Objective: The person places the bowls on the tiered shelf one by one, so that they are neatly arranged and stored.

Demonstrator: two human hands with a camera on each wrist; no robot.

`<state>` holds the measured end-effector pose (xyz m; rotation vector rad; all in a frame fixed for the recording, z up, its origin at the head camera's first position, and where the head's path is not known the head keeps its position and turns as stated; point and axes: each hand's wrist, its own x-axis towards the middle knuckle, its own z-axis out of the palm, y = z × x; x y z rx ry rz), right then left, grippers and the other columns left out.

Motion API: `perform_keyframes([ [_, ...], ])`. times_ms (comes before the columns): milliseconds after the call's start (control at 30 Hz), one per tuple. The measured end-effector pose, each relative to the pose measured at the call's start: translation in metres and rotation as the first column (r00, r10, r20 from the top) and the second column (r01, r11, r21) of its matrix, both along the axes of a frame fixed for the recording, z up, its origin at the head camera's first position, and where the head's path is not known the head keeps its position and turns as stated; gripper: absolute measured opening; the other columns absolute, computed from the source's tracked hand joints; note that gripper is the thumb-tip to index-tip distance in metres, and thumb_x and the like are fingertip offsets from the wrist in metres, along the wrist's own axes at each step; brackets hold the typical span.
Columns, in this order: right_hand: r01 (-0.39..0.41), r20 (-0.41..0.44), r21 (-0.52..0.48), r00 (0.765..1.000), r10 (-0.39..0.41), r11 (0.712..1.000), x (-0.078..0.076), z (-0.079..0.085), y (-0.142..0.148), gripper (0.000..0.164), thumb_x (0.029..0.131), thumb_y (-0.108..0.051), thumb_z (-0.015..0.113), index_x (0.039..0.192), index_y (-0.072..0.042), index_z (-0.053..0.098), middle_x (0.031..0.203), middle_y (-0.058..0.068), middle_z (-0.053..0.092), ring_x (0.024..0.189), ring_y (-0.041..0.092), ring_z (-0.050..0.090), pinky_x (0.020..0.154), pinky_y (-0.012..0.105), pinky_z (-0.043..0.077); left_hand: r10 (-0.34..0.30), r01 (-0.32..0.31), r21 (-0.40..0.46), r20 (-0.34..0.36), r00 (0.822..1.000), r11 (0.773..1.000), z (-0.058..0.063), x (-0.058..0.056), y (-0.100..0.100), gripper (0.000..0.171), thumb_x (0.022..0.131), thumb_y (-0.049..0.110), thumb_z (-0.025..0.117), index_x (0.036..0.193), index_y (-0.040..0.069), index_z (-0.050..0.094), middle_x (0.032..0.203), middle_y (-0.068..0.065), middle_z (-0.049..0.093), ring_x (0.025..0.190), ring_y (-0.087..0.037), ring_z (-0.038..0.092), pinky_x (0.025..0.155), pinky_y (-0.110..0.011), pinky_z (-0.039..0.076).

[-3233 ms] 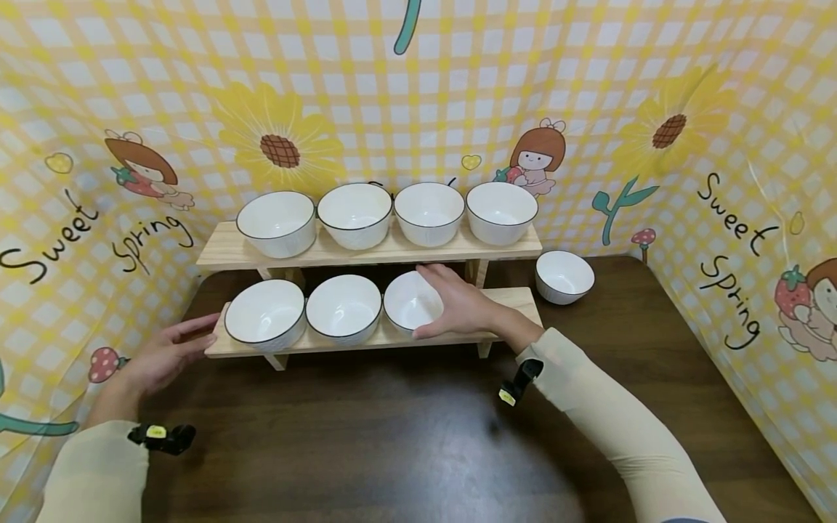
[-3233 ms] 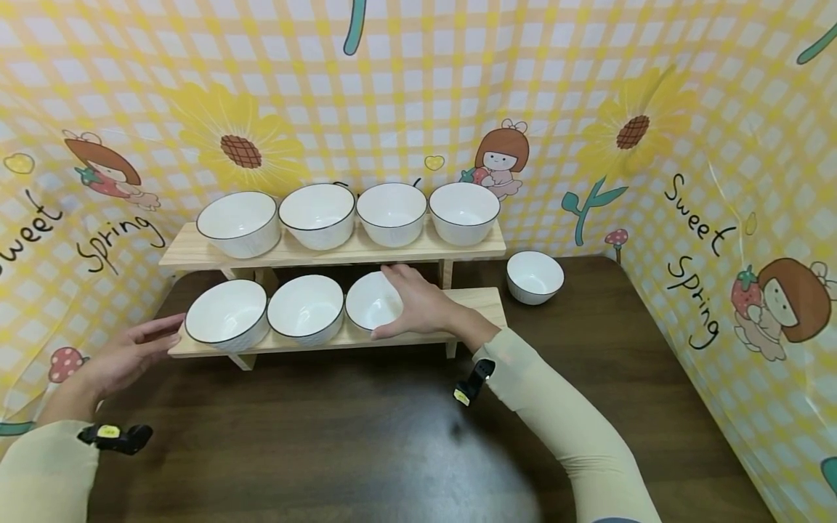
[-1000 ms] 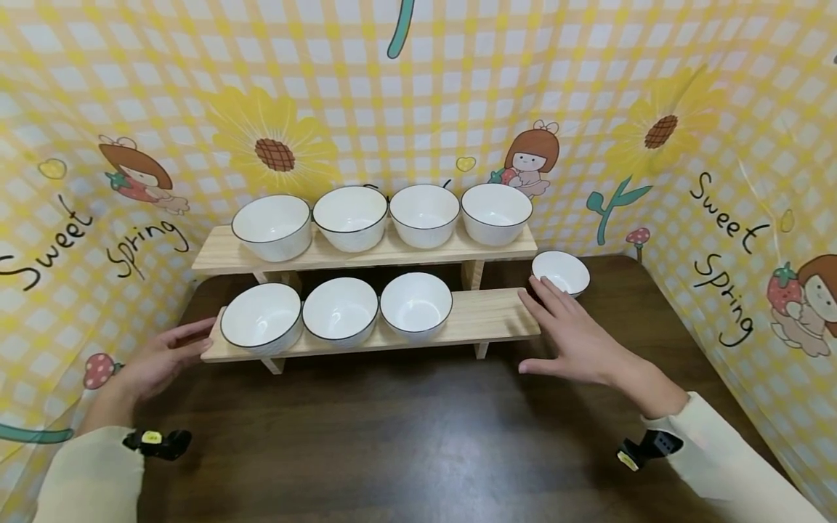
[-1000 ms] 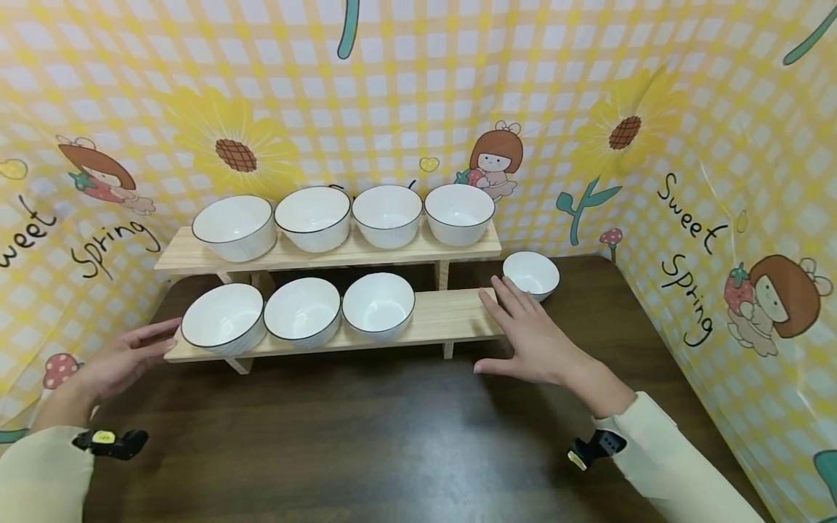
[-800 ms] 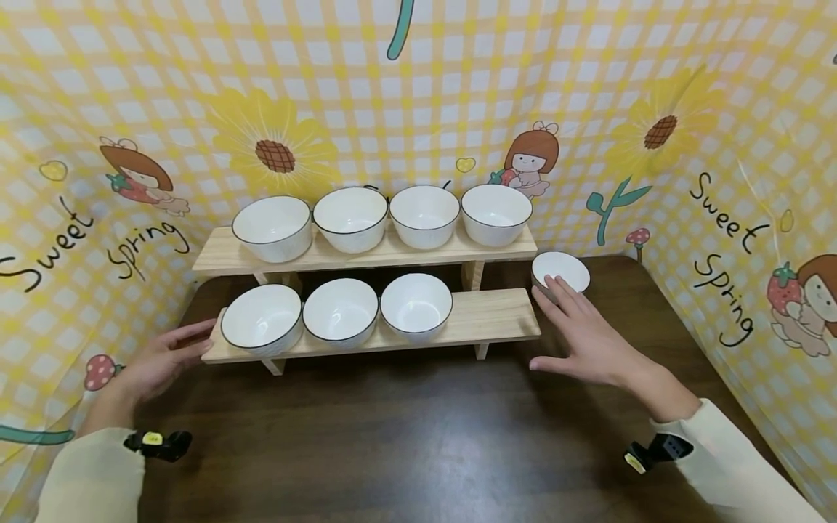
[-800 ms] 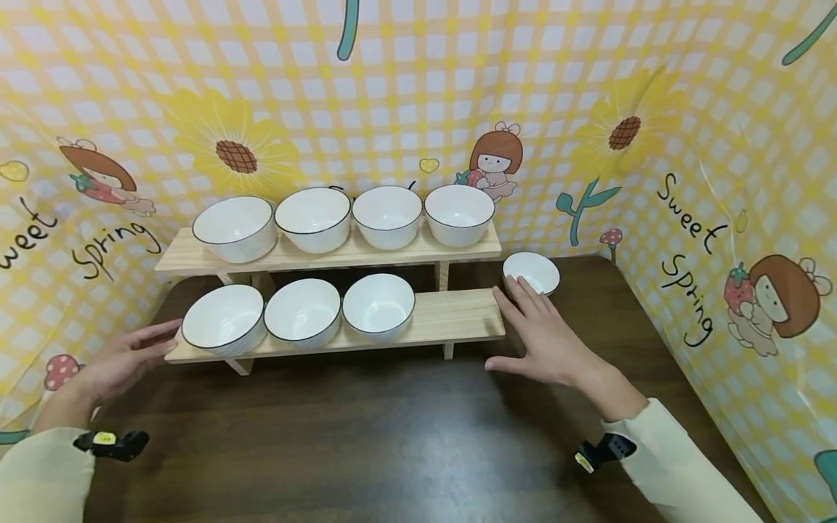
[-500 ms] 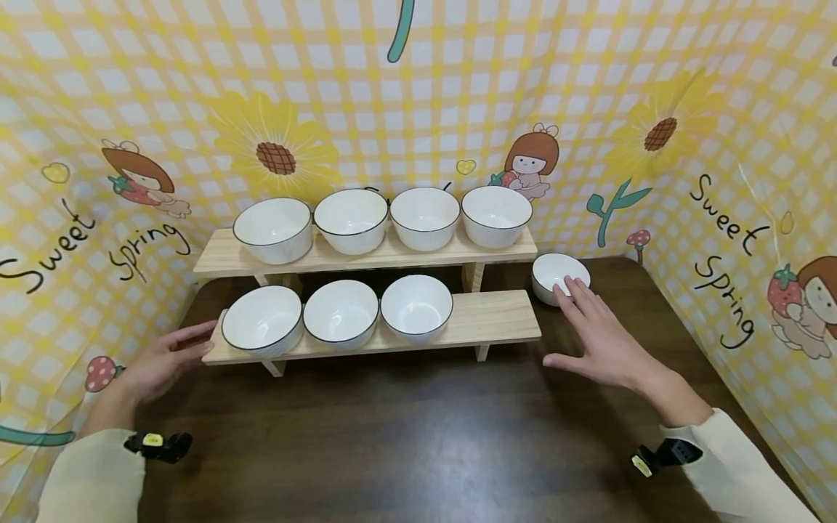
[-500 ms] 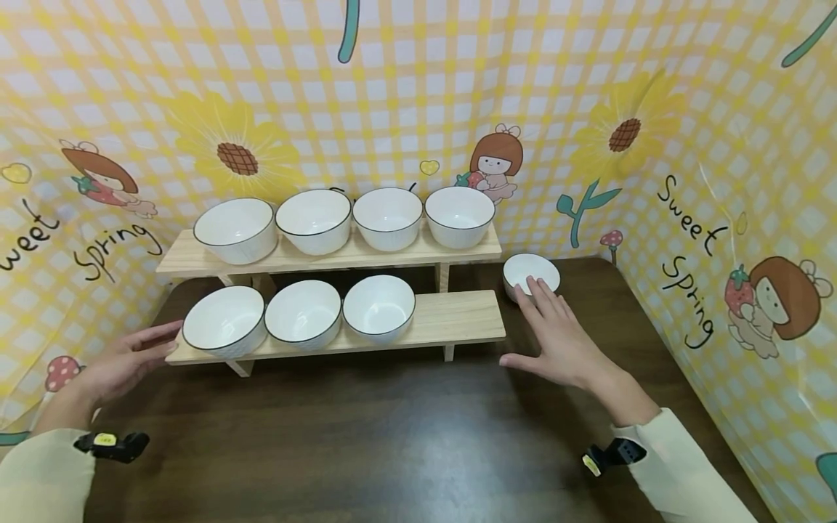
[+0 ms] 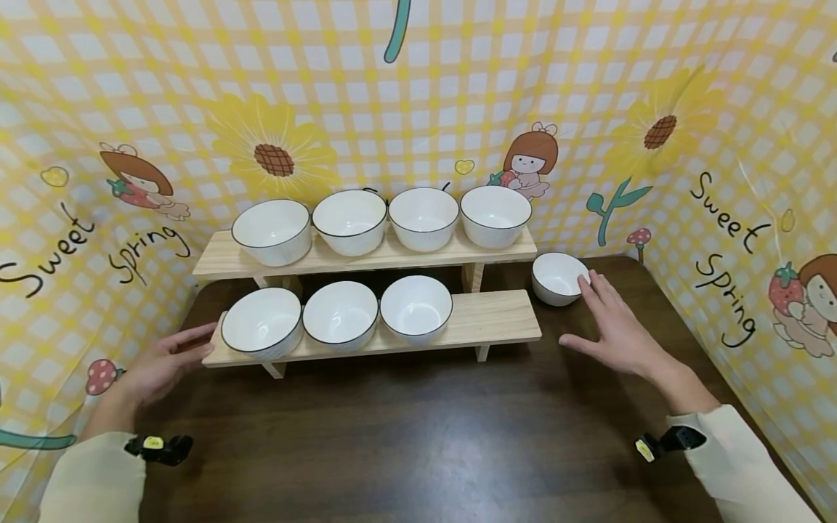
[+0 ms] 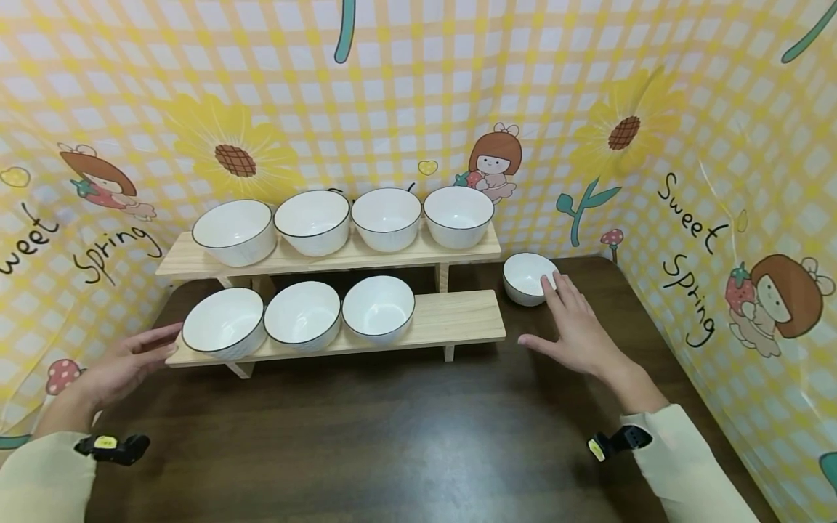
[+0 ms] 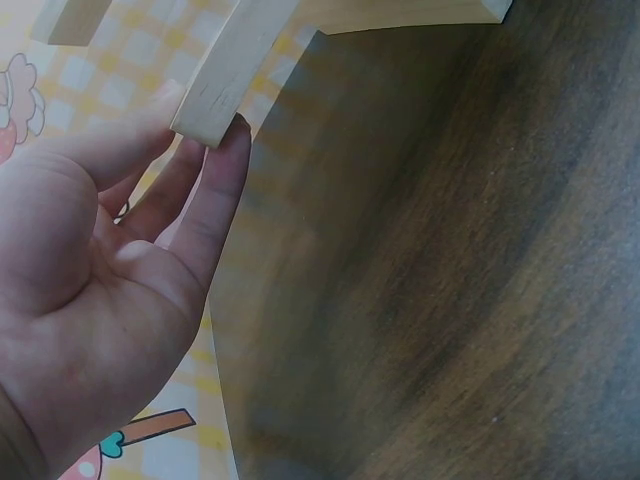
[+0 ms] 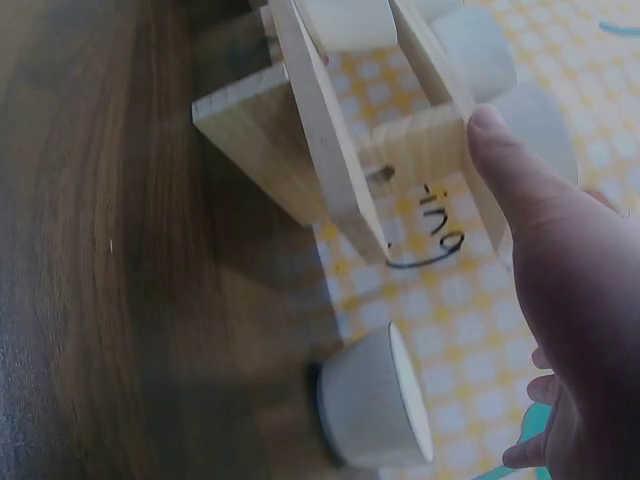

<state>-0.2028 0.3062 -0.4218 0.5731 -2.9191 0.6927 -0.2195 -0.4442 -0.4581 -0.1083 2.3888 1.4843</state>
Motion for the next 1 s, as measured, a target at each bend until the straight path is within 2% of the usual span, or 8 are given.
perform_keyframes([
  [233,0.083,0.087,-0.083,0.993,-0.076,0.993,-0.011,-0.012,0.012,0.107,0.094,-0.045,0.072,0.162,0.0,0.002,0.167,0.027,-0.005,0.152,0.049,-0.004,0.112,0.075,0.016,0.005,-0.005,-0.005,0.016,1.0,1.0,0.001,0.0,0.001,0.076,0.102,0.043,0.06,0.162,0.009,0.027,0.162,-0.03,0.021,0.103,0.008,0.059,0.089,-0.018,0.052],
  [600,0.177,0.114,-0.185,0.981,-0.158,0.967,-0.035,-0.028,0.019,0.111,0.094,-0.046,0.072,0.162,-0.003,-0.005,0.167,0.025,-0.01,0.151,0.05,-0.004,0.11,0.076,0.018,-0.002,0.002,0.008,0.02,1.0,1.0,0.003,0.0,0.0,0.077,0.103,0.042,0.058,0.162,0.006,0.023,0.163,-0.032,0.017,0.102,0.01,0.058,0.087,-0.016,0.052],
  [733,0.205,0.121,-0.213,0.976,-0.182,0.955,-0.045,-0.033,0.017,0.116,0.092,-0.047,0.075,0.162,-0.003,-0.007,0.166,0.027,-0.009,0.151,0.049,-0.004,0.11,0.076,0.018,0.004,-0.005,0.03,0.009,1.0,1.0,0.002,0.001,0.0,0.073,0.103,0.039,0.06,0.162,0.009,0.027,0.162,-0.031,0.018,0.103,0.008,0.059,0.088,-0.018,0.052],
  [900,0.242,0.12,-0.249,0.969,-0.218,0.938,-0.057,-0.039,0.016,0.12,0.088,-0.045,0.079,0.162,-0.003,-0.007,0.166,0.028,-0.008,0.151,0.051,-0.001,0.111,0.074,0.019,0.004,-0.003,0.053,-0.014,1.0,0.999,0.0,0.002,-0.001,0.067,0.103,0.033,0.062,0.16,0.013,0.034,0.156,-0.021,0.031,0.105,0.005,0.061,0.09,-0.02,0.053],
  [1000,0.257,0.128,-0.266,0.965,-0.23,0.929,-0.063,-0.043,0.015,0.122,0.087,-0.046,0.08,0.162,-0.004,-0.008,0.166,0.028,-0.008,0.151,0.051,-0.001,0.112,0.074,0.019,0.008,-0.007,0.059,-0.011,1.0,0.998,0.0,0.002,0.0,0.067,0.103,0.033,0.062,0.16,0.013,0.033,0.158,-0.023,0.03,0.105,0.006,0.061,0.09,-0.02,0.053],
])
